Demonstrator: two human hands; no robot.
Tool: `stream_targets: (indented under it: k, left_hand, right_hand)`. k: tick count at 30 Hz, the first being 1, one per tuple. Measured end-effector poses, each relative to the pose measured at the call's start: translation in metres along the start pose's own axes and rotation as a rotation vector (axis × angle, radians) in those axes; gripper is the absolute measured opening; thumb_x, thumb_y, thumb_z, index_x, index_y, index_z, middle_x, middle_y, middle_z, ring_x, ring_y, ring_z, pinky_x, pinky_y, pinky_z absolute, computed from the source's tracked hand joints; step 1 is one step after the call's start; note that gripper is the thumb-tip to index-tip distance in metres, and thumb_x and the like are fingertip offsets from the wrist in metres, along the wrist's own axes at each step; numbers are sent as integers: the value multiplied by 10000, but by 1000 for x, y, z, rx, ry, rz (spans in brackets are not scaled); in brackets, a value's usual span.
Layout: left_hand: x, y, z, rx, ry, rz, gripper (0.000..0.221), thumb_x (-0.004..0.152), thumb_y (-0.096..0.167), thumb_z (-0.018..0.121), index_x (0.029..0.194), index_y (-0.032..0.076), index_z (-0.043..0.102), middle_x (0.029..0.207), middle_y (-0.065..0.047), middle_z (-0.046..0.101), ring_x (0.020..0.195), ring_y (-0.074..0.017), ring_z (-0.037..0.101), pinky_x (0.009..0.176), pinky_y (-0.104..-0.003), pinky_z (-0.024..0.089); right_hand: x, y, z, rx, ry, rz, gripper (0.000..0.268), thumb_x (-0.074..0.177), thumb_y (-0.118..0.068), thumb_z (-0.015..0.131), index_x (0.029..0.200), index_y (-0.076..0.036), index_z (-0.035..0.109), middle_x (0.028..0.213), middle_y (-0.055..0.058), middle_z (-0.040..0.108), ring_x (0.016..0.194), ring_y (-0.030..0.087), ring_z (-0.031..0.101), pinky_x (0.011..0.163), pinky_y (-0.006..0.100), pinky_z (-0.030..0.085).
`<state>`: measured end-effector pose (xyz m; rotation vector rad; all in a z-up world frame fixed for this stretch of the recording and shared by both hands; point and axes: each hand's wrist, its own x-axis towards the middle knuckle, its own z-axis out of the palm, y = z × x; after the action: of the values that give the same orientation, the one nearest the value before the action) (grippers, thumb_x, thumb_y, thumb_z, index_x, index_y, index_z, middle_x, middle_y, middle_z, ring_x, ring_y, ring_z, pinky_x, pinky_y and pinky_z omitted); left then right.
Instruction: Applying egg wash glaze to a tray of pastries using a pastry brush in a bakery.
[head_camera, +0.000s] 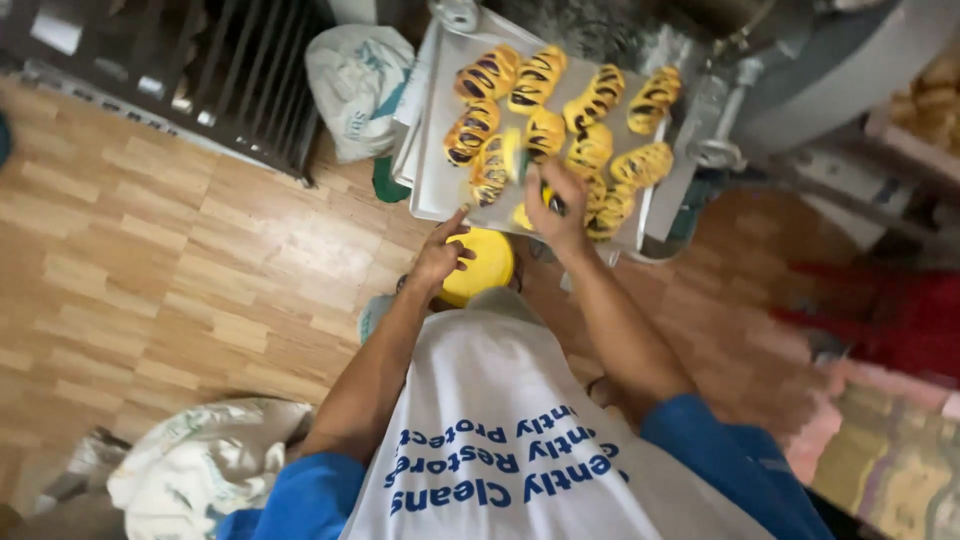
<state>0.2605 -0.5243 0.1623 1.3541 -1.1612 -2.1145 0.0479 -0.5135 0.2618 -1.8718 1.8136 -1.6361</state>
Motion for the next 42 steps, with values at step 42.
stream_targets:
  k: [42]
  left_hand:
    - [-13, 14, 57, 109, 239, -33, 672, 951, 55, 459, 1599, 208, 369, 1381, -293, 528, 888, -321, 758, 678, -352, 631]
  right_hand:
    - [96, 192, -44, -293, -100, 65, 118, 815, -178, 759, 707, -156, 716, 647, 56, 698, 689, 317, 725, 630, 351, 562]
